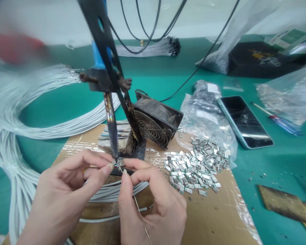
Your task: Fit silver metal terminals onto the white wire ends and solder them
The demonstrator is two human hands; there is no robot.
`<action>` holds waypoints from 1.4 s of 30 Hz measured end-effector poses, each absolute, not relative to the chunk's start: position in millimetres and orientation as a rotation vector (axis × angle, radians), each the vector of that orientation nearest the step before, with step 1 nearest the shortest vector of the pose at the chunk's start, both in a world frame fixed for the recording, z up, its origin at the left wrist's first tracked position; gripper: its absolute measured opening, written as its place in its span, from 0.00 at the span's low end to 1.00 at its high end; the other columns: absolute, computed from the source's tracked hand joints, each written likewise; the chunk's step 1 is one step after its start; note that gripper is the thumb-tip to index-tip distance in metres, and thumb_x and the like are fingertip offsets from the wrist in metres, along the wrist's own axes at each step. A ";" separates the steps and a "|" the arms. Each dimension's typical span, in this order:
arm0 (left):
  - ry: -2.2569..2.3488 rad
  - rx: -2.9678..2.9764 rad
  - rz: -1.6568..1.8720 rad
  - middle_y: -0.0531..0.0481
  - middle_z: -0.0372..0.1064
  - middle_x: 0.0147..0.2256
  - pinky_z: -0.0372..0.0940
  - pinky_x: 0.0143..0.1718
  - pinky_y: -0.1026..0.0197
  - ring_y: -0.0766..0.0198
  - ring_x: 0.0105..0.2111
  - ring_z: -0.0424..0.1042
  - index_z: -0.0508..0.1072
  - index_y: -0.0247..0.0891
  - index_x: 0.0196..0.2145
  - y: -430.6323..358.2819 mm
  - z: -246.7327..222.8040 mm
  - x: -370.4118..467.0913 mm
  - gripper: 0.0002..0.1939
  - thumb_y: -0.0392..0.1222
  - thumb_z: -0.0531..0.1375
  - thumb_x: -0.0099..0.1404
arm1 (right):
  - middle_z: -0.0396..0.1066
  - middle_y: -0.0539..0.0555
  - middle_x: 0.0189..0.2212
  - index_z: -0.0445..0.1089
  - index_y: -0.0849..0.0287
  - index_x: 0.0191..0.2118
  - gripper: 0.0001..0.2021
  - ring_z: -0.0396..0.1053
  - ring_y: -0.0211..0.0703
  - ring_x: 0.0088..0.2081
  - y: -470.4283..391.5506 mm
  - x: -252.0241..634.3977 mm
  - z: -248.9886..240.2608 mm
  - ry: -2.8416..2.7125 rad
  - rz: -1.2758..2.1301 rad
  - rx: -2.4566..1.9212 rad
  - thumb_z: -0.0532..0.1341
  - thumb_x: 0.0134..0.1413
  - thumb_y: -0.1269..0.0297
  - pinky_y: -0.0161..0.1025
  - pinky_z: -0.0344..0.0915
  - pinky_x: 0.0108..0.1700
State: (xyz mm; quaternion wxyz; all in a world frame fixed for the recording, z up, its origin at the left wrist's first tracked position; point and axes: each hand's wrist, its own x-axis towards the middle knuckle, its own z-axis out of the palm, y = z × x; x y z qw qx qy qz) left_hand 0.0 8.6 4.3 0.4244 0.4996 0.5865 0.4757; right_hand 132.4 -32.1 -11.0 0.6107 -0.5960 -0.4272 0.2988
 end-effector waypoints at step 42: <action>1.416 1.218 1.190 0.55 0.84 0.28 0.66 0.21 0.77 0.76 0.18 0.72 0.82 0.40 0.23 9.7 5.9 0.1 0.06 0.36 0.72 0.57 | 0.89 0.57 0.45 0.76 0.52 0.32 0.12 0.88 0.54 0.45 -41.4 153.5 -17.9 -1.098 0.647 -1.489 0.70 0.70 0.64 0.40 0.85 0.41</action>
